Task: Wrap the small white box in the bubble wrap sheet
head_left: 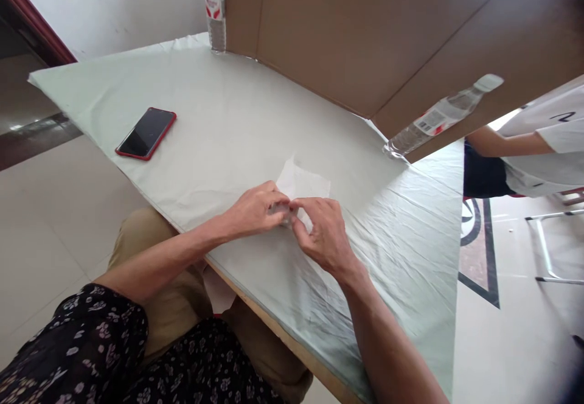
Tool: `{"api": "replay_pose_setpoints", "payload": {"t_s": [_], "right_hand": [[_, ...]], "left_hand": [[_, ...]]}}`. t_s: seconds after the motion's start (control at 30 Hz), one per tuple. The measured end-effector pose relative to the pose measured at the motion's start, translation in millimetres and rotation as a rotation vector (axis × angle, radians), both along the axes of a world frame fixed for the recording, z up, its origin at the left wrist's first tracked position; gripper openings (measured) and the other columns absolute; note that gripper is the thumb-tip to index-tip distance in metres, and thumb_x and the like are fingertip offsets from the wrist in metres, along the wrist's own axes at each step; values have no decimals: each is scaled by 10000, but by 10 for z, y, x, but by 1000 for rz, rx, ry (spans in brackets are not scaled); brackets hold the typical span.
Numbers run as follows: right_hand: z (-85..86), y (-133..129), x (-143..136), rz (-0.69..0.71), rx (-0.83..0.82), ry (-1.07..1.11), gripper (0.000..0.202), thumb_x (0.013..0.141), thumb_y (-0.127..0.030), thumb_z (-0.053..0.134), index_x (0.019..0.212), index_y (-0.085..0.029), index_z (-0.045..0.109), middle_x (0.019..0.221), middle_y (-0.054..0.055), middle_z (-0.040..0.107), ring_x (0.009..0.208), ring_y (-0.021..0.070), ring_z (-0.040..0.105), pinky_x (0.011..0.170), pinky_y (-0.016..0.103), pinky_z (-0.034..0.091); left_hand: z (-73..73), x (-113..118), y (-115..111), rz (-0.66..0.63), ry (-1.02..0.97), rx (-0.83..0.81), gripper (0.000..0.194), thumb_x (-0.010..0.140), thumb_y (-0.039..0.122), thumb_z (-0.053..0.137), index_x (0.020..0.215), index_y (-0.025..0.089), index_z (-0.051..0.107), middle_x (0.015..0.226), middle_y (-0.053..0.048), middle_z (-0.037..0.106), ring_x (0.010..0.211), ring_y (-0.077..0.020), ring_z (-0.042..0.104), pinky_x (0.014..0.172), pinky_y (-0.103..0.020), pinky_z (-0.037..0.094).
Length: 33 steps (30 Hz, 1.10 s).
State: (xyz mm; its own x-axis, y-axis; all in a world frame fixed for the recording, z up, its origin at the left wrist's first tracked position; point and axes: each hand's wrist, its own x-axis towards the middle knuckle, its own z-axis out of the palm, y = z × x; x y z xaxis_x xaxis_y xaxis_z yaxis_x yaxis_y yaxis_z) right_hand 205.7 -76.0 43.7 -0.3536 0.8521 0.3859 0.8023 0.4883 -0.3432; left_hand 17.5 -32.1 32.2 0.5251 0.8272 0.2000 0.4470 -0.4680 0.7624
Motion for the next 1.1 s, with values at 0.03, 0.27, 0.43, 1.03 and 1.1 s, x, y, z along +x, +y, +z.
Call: {"api": "replay_pose_setpoints", "payload": {"t_s": [0.03, 0.27, 0.43, 1.03, 1.1], "right_hand": [[10, 9, 54, -24, 10, 42, 175, 858, -183, 547, 1010, -222, 626, 1031, 57, 748, 1002, 232, 664, 906, 389, 408], [116, -49, 575, -411, -335, 157, 368, 856, -495, 606, 1079, -204, 640, 923, 83, 730, 737, 228, 663, 708, 385, 488], [-48, -76, 637, -483, -639, 247, 699, 831, -612, 602, 1351, -155, 505, 845, 63, 717, 682, 225, 668, 658, 373, 496], [-71, -25, -17, -304, -387, 579, 630, 859, -405, 634, 1417, -171, 459, 853, 21, 691, 639, 147, 616, 625, 313, 498], [-46, -50, -38, -280, -416, 566, 642, 876, -426, 620, 1434, -162, 445, 922, 52, 724, 627, 151, 627, 636, 334, 522]], "left_hand": [[-28, 10, -14, 3, 42, 86, 173, 835, 234, 598, 943, 185, 724, 970, -70, 630, 848, -161, 595, 733, -270, 500], [-125, 32, -25, -58, 118, 291, 205, 889, 193, 541, 1039, 182, 679, 1119, -108, 636, 1033, -219, 604, 885, -338, 502], [-74, 84, -100, -54, 204, 287, 211, 897, 247, 538, 1042, 171, 672, 1062, -105, 629, 969, -218, 597, 793, -316, 492], [-105, 126, -91, -65, 225, 206, 214, 906, 258, 541, 1067, 169, 650, 1082, -107, 602, 927, -203, 598, 782, -319, 508], [-123, 129, -83, -55, 170, 166, 238, 886, 243, 545, 1095, 161, 624, 1066, -106, 606, 942, -212, 602, 798, -337, 517]]}}
